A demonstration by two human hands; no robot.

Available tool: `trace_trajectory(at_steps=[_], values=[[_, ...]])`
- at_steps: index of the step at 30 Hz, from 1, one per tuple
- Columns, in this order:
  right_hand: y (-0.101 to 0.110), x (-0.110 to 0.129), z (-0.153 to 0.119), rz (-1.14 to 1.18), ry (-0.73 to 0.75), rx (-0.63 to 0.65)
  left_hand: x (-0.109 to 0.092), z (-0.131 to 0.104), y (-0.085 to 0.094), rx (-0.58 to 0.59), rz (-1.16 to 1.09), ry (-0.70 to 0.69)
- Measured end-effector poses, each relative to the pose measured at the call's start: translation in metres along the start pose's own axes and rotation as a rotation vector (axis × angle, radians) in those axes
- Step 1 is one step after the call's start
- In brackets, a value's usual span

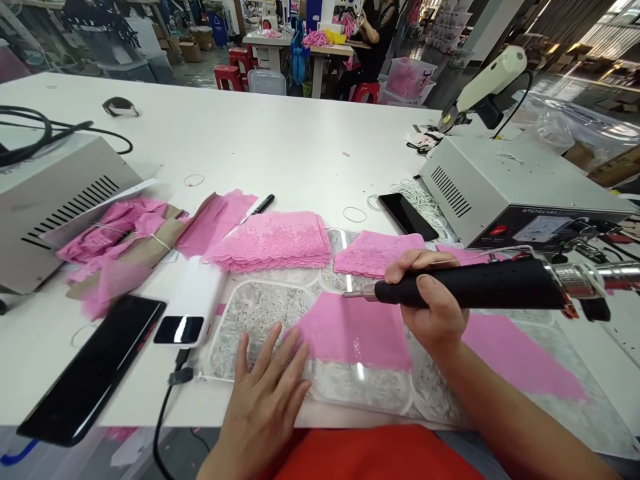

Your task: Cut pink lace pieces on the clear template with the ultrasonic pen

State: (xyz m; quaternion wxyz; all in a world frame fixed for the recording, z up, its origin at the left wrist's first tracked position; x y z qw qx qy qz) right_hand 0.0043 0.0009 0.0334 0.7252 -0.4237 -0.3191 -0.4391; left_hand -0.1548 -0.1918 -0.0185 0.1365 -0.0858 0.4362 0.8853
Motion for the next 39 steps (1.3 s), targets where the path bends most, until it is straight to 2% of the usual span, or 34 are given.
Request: trace_trajectory(at_steps=[9,20,30,39], values=[[0.004,0.0,0.002,0.014,0.012,0.008,-0.001,-0.002,-0.001,-0.009,-0.061,0.079],[0.002,0.0,0.003,0.007,0.01,0.011,0.0,-0.002,-0.003,-0.039,-0.078,0.073],[0.039,0.02,0.011,-0.041,0.07,-0.116,0.002,-0.002,-0.004,-0.051,-0.107,0.073],[0.04,0.014,0.007,-0.029,0.054,-0.07,0.001,-0.003,-0.003,-0.01,-0.089,0.109]])
Point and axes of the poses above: each hand's wrist, its own z-axis towards the middle knuckle, its own y-axis out of the back of the hand, x = y × z, the point moved 2 cm from there along z, towards the middle knuckle, and after that the axes turned 6 degrees about -x, right-handed, at the moved point
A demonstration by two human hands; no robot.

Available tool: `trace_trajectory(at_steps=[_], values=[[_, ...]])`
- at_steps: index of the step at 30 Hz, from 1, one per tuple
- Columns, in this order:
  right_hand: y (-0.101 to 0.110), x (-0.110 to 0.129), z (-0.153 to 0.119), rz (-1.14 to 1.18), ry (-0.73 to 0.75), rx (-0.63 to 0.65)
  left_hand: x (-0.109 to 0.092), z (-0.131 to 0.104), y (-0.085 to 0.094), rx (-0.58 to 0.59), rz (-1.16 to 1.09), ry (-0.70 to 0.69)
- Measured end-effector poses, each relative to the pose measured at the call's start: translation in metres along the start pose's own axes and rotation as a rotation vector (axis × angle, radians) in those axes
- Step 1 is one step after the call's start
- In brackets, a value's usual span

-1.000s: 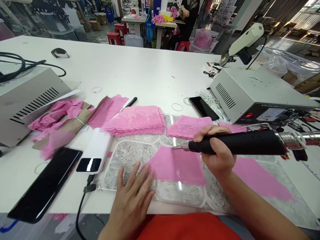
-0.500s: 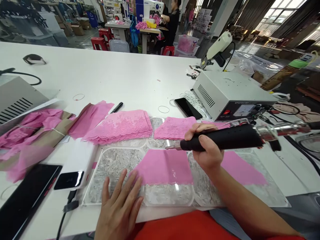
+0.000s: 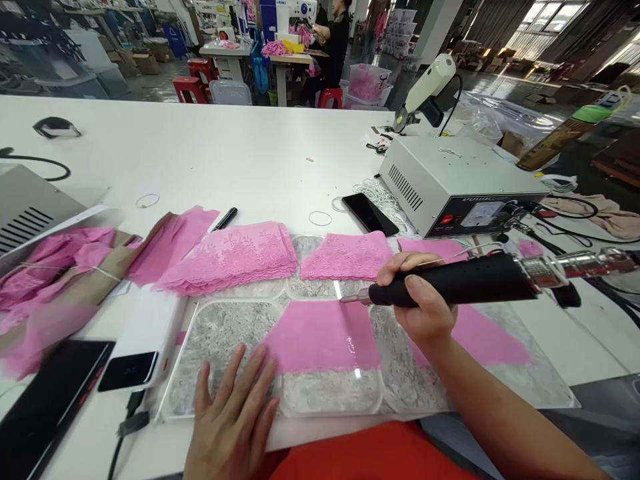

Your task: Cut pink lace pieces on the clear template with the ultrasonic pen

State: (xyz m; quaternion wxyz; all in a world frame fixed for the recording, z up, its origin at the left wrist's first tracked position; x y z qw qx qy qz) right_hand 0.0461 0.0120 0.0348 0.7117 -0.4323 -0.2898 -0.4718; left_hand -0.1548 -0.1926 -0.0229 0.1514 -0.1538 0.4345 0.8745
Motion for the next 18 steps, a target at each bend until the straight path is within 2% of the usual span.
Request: trace_trajectory(at_steps=[7,13,18], values=[[0.002,0.0,0.003,-0.002,-0.002,-0.034,0.004,-0.001,-0.003,-0.001,-0.021,-0.02],[0.022,0.014,0.012,-0.058,0.072,-0.129,0.008,-0.002,-0.003,-0.009,-0.018,-0.059],[0.031,0.016,0.011,-0.081,0.041,-0.136,0.009,-0.001,-0.001,0.016,-0.013,-0.062]])
Point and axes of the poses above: each hand's wrist, its own z-axis towards the middle knuckle, its own y-axis out of the back of the hand, x = y × z, the point moved 2 cm from there along z, towards the middle knuckle, and after that the axes turned 6 degrees about -x, right-handed, at the moved point
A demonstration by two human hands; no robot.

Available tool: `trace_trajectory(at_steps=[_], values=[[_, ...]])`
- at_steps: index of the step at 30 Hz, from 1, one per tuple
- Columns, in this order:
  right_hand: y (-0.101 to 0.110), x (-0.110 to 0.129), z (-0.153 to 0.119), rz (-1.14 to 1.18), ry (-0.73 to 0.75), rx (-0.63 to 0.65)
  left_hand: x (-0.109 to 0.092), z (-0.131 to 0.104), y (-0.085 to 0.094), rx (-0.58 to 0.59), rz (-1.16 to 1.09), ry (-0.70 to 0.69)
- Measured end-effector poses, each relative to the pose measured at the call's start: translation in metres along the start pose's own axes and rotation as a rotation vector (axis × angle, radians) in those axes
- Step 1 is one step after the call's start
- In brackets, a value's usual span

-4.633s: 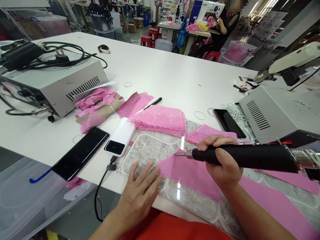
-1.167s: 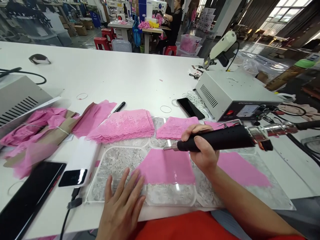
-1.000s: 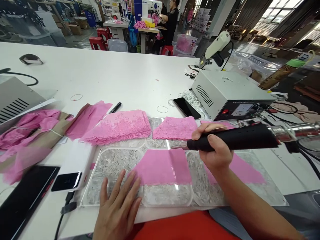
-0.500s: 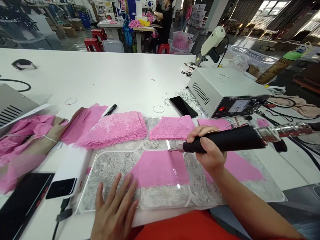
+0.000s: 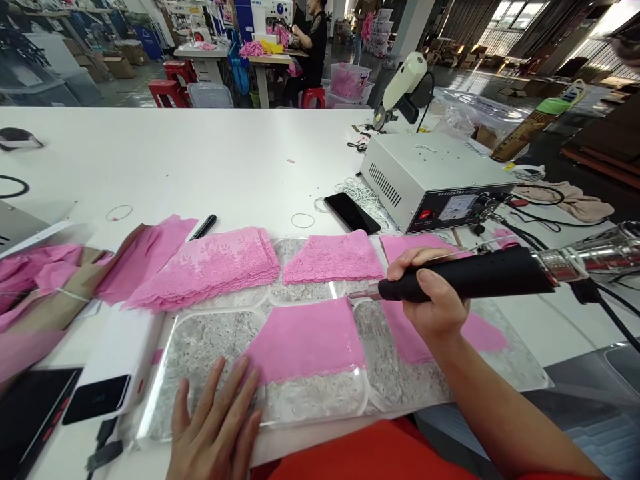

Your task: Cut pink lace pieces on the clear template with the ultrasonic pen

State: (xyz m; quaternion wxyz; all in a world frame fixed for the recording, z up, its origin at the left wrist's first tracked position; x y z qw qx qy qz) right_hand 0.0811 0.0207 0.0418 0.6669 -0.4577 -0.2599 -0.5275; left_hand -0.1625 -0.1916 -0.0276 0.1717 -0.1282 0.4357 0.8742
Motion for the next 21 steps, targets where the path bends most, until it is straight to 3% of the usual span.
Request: trace_trajectory(at_steps=[8,16,21], values=[[-0.002,-0.005,-0.003,0.005,-0.019,0.023,-0.003,-0.001,0.0,0.018,0.007,0.043],[0.006,0.001,-0.001,0.032,0.008,0.03,0.007,0.001,0.005,0.074,0.066,-0.11],[0.014,0.007,-0.005,0.038,-0.037,0.057,0.005,0.003,0.005,0.076,0.098,-0.13]])
Point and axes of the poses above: each hand's wrist, its own z-axis towards the middle knuckle, its own y-axis out of the back of the hand, x = y × z, the point moved 2 cm from there along z, towards the middle knuckle, and after that the axes turned 6 degrees about -x, right-handed, at the moved point
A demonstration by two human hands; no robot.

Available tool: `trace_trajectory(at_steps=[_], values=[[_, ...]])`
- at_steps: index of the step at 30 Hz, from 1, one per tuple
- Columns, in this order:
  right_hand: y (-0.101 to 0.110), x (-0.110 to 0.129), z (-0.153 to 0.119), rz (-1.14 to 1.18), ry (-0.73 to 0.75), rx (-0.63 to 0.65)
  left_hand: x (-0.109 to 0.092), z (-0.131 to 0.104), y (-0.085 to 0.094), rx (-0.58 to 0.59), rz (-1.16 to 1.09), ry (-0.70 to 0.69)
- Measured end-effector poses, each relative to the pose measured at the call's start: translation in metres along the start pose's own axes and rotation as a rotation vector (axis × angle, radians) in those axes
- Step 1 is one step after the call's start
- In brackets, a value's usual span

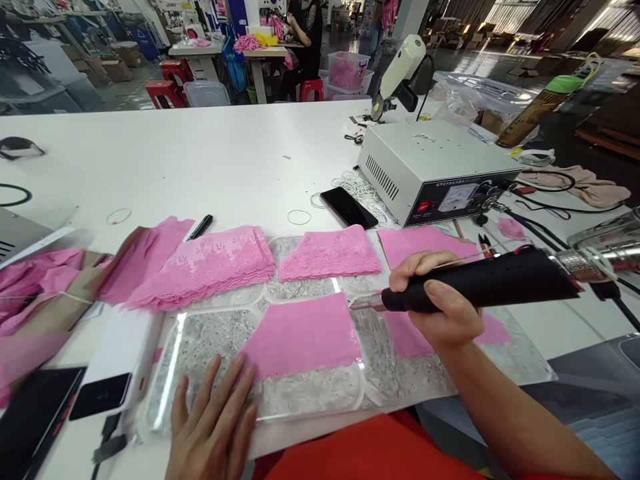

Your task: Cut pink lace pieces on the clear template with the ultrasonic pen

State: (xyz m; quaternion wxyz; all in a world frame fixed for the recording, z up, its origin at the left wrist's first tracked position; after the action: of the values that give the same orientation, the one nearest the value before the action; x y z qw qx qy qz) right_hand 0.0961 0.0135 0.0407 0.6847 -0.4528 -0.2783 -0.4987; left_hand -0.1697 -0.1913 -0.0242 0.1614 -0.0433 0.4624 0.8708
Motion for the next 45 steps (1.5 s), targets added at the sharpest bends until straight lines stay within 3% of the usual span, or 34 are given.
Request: trace_trajectory(at_steps=[7,13,17,24,31,45], values=[[-0.001,-0.001,-0.005,0.026,-0.015,0.022,-0.003,0.0,-0.001,-0.013,-0.028,0.05],[-0.002,-0.004,-0.007,0.019,-0.014,0.028,-0.003,0.001,0.0,-0.003,-0.014,0.013],[-0.001,-0.004,-0.006,0.013,-0.018,0.021,-0.007,0.002,0.0,-0.036,-0.049,0.111],[0.009,0.011,-0.008,0.073,-0.056,0.052,-0.014,0.008,-0.001,-0.086,-0.055,0.155],[0.009,0.017,-0.018,0.059,-0.067,0.142,-0.017,0.011,0.0,-0.082,-0.044,0.132],[0.007,0.017,-0.021,0.056,-0.066,0.199,-0.011,0.006,0.001,-0.059,-0.031,0.102]])
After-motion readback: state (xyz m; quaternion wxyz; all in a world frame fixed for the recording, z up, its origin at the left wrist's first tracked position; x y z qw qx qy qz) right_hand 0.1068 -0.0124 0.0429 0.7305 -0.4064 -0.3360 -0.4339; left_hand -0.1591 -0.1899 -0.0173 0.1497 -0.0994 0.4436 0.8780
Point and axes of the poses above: each hand's wrist, its own z-axis towards the middle knuckle, its own y-axis out of the back of the hand, x = y × z, the point moved 2 cm from there along z, towards the middle knuckle, and after that the axes turned 6 degrees about -x, right-handed, at the moved point
